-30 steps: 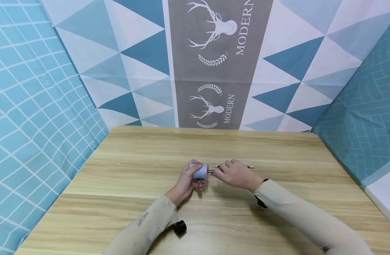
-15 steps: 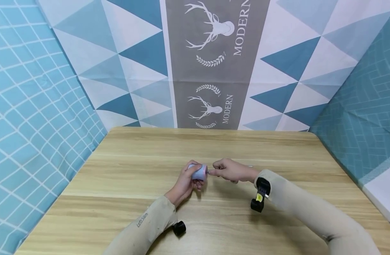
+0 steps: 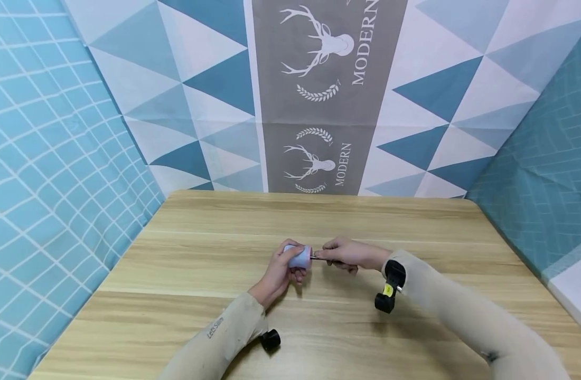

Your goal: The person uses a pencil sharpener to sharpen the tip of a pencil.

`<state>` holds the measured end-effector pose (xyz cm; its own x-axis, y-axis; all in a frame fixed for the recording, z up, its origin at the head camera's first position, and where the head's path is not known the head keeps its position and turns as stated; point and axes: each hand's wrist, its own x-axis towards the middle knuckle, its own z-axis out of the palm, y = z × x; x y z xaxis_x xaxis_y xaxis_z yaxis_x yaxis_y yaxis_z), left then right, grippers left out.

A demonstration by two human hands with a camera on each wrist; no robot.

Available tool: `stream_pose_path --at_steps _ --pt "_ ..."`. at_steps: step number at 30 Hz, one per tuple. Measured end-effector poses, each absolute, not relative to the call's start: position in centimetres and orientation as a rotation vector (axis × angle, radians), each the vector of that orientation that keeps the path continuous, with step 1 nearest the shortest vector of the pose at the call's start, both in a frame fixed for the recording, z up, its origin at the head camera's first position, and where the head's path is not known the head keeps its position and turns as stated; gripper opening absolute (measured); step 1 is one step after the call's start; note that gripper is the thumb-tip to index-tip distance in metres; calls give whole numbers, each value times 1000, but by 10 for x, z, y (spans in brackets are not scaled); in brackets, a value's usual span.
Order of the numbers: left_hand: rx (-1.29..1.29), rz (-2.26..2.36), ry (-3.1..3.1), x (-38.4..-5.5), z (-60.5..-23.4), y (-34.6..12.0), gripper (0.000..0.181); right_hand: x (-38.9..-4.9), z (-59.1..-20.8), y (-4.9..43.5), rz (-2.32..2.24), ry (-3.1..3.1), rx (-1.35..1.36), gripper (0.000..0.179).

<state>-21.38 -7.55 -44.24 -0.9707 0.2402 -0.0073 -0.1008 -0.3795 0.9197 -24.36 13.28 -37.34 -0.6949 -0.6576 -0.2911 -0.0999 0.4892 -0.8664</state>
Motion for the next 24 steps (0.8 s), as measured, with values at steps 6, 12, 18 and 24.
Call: stream_pose_path --at_steps 6,12,18,24 --pt "179 2436 1608 -214 -442 -74 8 -231 -374 134 -377 3026 -1537 32" --pt "165 2445 1611 -214 -441 -75 8 -232 -384 137 61 3155 -2298 27" --pt "133 2477 1598 -213 -441 -74 6 -237 -396 139 315 3153 -2475 44" --pt "147 2486 1584 -213 -441 -74 6 -241 -403 140 346 3177 -2483 42"
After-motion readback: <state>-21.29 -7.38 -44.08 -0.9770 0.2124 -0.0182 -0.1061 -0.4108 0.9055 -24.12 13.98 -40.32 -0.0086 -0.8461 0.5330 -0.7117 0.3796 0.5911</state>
